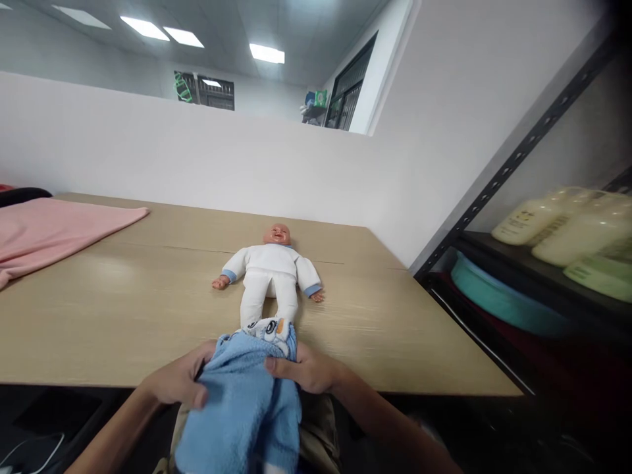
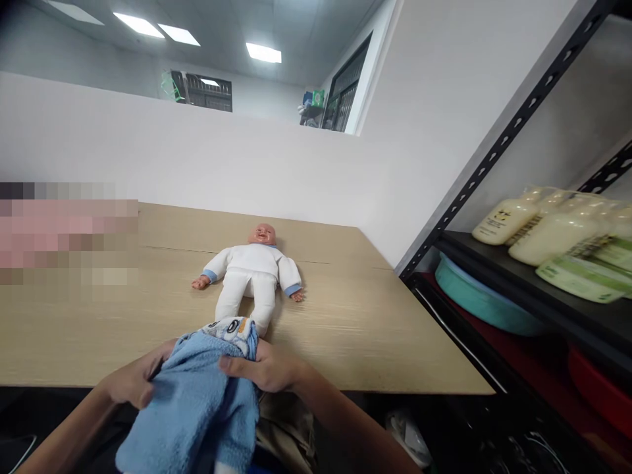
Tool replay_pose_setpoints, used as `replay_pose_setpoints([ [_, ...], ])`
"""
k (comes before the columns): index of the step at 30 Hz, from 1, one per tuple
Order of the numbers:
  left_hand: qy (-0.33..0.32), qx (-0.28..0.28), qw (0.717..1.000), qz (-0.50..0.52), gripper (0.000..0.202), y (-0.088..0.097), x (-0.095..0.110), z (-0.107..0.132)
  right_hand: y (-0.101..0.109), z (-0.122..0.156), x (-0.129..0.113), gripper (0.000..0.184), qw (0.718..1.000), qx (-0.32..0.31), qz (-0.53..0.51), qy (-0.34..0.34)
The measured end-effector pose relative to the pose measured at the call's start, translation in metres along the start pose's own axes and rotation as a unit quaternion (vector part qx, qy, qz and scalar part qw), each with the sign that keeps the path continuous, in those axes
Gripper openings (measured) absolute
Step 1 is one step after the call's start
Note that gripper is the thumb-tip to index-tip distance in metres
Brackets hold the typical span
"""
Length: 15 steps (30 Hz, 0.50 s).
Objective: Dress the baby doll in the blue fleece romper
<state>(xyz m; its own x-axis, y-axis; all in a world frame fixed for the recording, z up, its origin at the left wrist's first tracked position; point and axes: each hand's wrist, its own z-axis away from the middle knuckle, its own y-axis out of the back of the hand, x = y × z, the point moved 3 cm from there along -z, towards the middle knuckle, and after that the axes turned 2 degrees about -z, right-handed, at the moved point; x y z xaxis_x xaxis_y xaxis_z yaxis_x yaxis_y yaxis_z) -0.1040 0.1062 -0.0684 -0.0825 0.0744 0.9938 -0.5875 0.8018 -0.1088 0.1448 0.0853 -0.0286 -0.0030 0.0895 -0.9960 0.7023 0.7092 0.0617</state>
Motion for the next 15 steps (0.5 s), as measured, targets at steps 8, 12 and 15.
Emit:
replay_pose_setpoints([
  [8,0.008,0.115,0.993,0.032,0.075,0.002,-0.014,-0.006,-0.003,-0.004,-0.006,0.097,0.99,-0.11,-0.088,-0.016],
  [12,0.025,0.104,0.994,0.014,0.076,-0.004,-0.015,-0.003,-0.002,0.001,0.004,0.081,0.987,-0.102,-0.12,-0.019],
  [15,0.042,0.101,0.993,0.034,0.073,-0.012,-0.016,0.0,0.004,0.006,0.025,0.076,0.99,-0.01,-0.135,-0.033],
])
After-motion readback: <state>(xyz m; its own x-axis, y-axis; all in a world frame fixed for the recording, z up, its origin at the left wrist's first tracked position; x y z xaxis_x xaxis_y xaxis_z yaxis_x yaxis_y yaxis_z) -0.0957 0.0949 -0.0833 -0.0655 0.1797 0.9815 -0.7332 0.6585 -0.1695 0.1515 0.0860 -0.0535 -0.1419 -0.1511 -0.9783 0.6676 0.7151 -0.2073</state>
